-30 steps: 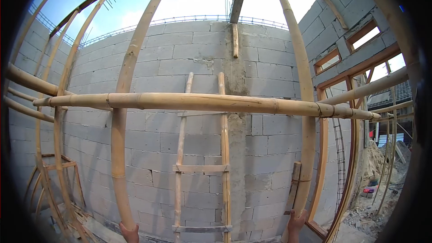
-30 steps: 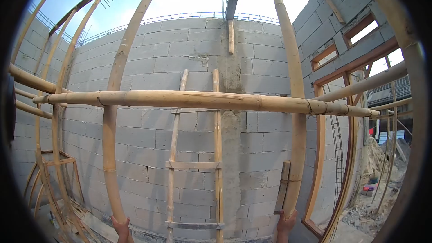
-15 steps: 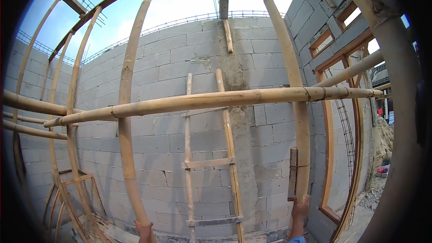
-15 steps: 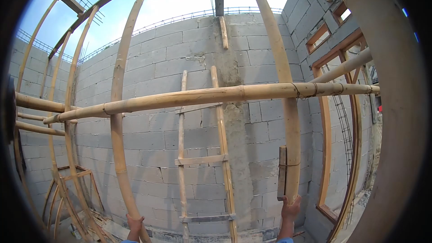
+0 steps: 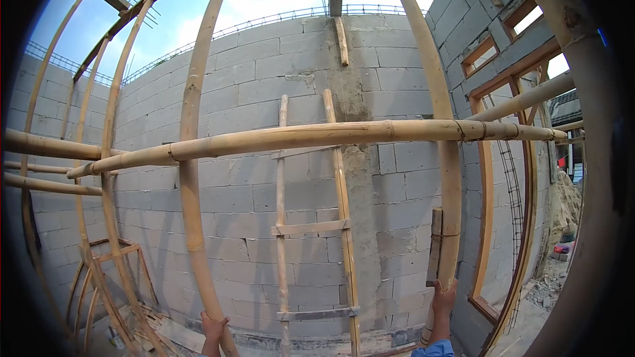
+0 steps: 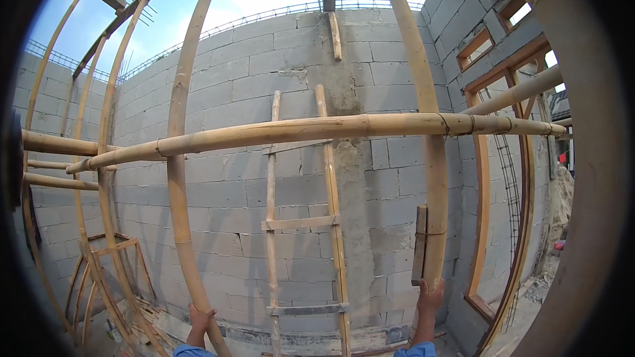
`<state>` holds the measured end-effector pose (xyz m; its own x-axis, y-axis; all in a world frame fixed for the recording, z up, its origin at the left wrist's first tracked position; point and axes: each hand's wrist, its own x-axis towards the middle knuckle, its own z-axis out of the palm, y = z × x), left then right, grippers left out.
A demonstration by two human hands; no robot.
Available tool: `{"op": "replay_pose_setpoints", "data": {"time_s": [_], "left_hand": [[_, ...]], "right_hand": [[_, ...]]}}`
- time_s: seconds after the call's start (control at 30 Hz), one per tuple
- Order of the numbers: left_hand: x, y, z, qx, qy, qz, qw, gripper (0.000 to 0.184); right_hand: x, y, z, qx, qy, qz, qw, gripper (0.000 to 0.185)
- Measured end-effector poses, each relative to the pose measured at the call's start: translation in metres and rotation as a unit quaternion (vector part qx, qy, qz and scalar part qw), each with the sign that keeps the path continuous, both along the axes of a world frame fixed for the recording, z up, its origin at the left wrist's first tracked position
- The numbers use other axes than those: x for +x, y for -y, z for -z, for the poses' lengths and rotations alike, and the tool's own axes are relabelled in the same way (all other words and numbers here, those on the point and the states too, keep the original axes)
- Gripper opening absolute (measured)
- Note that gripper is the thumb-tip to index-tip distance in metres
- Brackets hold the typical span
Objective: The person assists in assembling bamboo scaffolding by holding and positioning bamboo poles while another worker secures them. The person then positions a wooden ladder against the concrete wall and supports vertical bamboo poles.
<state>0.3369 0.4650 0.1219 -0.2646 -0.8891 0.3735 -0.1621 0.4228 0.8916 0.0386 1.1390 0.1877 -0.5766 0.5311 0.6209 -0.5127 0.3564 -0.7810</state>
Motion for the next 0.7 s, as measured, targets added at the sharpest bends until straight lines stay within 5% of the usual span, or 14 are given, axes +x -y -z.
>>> {"op": "replay_pose_setpoints", "data": {"time_s": [0.7], "left_hand": [[-0.005, 0.0, 0.009, 0.0, -0.029, 0.001, 1.0, 0.081]], "right_hand": [[0.004, 0.001, -0.002, 0.009, 0.017, 0.004, 1.0, 0.08]]}}
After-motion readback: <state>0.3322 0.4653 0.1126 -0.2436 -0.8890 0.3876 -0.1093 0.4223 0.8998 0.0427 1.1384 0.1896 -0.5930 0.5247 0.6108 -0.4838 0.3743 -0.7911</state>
